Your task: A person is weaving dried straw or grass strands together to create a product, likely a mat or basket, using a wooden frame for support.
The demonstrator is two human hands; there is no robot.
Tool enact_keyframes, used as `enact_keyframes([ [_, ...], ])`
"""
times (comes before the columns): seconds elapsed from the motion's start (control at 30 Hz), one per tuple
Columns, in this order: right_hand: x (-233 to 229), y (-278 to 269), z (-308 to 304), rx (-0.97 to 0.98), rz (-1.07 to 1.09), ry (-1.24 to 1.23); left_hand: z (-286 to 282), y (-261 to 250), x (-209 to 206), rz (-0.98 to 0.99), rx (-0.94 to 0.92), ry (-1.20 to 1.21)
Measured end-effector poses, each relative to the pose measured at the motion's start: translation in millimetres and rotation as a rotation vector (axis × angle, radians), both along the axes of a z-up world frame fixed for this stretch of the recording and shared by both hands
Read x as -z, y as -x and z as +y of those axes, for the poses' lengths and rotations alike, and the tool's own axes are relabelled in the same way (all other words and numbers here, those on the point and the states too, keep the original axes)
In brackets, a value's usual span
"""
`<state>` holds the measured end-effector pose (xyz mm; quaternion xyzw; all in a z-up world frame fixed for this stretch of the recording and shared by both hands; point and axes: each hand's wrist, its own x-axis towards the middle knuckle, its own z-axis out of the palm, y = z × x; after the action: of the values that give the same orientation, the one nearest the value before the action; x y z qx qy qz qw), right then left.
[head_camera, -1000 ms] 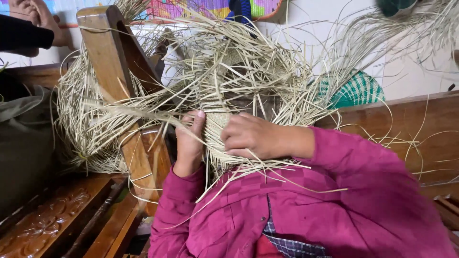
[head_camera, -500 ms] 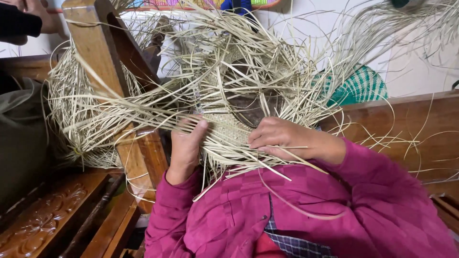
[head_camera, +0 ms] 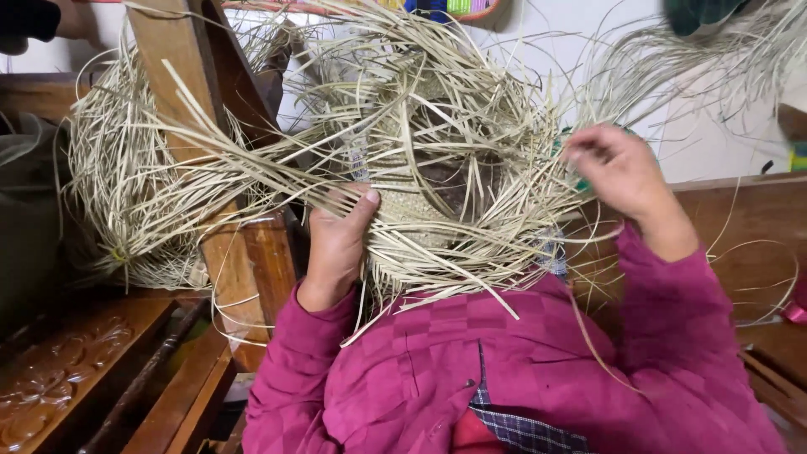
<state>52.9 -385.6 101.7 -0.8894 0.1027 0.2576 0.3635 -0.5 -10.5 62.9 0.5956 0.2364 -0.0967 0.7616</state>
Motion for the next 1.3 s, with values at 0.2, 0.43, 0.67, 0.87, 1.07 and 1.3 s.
enact_keyframes([
  [0.2, -44, -2, 52, -0.446, -1.207, 0.028, 0, -2, -6, -0.036, -0.009, 0.174],
  [0.43, -44, -7, 175, -0.866, -1.152, -0.05, -7, -7, -3, 0.197, -0.195, 0.428],
  [0.67, -23, -25, 210, -0.912, -1.068, -0.01, -15, 4, 7, -0.174, -0.205, 0.021],
  [0.87, -2, -35, 212, -0.987, -0.927, -0.032, -6, 9, 31, -0.273, -0.21, -0.023],
  [1.07, -15, -30, 209, -0.809, -1.215, -0.047, -6, 1, 11, -0.11, -0.121, 0.006],
  [1.3, -64, 6, 215, -0.52, -1.16, -0.557, -3, -1, 7, -0.075, -0.087, -0.097],
])
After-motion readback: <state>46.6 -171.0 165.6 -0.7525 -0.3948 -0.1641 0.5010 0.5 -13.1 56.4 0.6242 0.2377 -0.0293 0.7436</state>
